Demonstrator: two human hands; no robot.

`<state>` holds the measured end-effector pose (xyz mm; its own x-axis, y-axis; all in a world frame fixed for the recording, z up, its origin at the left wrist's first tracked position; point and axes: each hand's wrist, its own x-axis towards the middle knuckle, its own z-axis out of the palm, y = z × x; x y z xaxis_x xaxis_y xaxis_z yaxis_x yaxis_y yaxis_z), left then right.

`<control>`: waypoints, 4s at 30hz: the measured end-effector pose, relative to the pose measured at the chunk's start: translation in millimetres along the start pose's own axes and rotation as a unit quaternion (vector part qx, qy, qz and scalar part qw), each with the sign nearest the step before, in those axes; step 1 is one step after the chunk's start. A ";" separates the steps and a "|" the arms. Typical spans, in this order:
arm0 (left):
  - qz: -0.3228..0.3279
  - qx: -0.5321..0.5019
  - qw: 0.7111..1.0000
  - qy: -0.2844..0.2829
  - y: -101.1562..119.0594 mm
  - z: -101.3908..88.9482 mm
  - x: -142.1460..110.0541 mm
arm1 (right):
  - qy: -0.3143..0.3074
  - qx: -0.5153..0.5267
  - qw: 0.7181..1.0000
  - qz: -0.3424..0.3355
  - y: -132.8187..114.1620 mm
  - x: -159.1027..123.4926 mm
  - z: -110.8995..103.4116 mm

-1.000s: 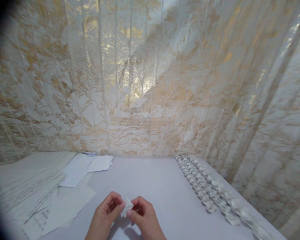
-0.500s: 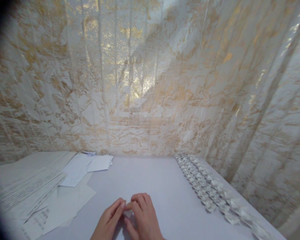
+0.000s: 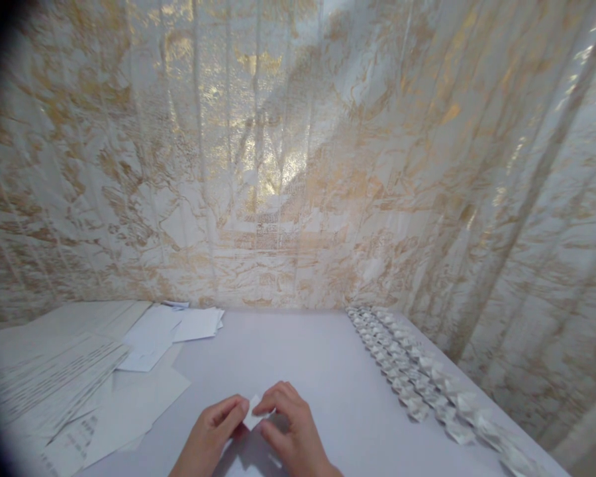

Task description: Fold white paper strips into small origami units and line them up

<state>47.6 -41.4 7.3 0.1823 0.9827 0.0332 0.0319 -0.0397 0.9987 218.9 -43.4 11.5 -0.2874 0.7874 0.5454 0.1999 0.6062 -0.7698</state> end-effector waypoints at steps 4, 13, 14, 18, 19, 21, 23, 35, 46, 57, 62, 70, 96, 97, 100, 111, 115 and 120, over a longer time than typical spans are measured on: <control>0.001 -0.005 1.000 -0.013 2.0 -0.8 -2.6 | 0.012 0.040 0.999 0.033 0.2 0.3 -0.5; 0.008 -0.016 0.999 -0.043 0.3 -0.3 -2.2 | 0.052 0.173 0.971 0.155 8.2 -2.0 7.5; 0.010 -0.017 0.999 -0.047 0.1 0.3 -2.6 | 0.051 0.186 0.967 0.165 8.5 -1.9 7.9; 0.013 -0.011 0.999 -0.051 -0.9 1.8 -3.1 | 0.064 0.209 0.958 0.184 7.2 -0.3 8.1; 0.013 -0.009 0.999 -0.048 -1.4 2.0 -2.9 | 0.068 0.210 0.958 0.185 6.8 0.1 8.3; 0.013 -0.011 0.999 -0.040 -2.6 2.2 -1.9 | 0.069 0.215 0.957 0.183 6.3 0.4 9.3; 0.012 -0.016 0.999 -0.033 -3.6 2.1 -0.8 | 0.060 0.225 0.955 0.184 6.2 0.3 10.7; -0.022 -0.055 0.998 -0.028 -9.1 2.9 0.4 | 0.017 0.262 0.948 0.181 3.9 -0.4 11.1; -0.038 -0.081 0.993 -0.080 -14.9 7.7 0.9 | 0.000 0.221 0.956 0.192 2.8 -2.3 13.9; -0.069 -0.099 0.988 -0.097 -21.1 5.3 7.3 | -0.005 0.274 0.938 0.210 9.6 -1.2 15.3; -0.042 -0.098 0.992 -0.073 -14.4 5.5 4.5 | -0.019 0.148 0.975 0.164 7.6 -3.0 11.2; 0.032 -0.061 0.996 -0.064 -9.9 0.6 0.5 | -0.052 0.113 0.984 0.129 4.0 -5.6 12.6; 0.056 -0.072 0.992 -0.083 -11.5 1.1 -0.9 | -0.062 0.151 0.974 0.155 6.5 -8.2 15.7; 0.055 -0.073 0.992 -0.082 -11.5 0.7 -0.8 | -0.064 0.149 0.975 0.154 7.3 -8.5 15.7; 0.061 -0.040 0.996 -0.059 -7.8 -0.7 -2.3 | -0.061 0.139 0.976 0.157 8.7 -9.1 16.0; 0.090 -0.020 0.996 -0.014 -4.5 -1.1 -4.2 | 0.000 0.225 0.960 0.170 9.8 -6.7 19.0; 0.090 -0.011 0.996 0.014 -10.3 -2.9 -1.9 | -0.011 0.224 0.963 0.152 14.4 -9.1 21.2; 0.093 0.012 0.995 0.029 -9.7 -0.7 -2.5 | -0.027 0.197 0.967 0.159 13.1 -10.6 24.0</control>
<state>46.2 -43.4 -2.4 0.1302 0.9665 0.2213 0.0269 -0.2265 0.9736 202.1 -46.5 -12.4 -0.3209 0.9135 0.2502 -0.0838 0.2357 -0.9682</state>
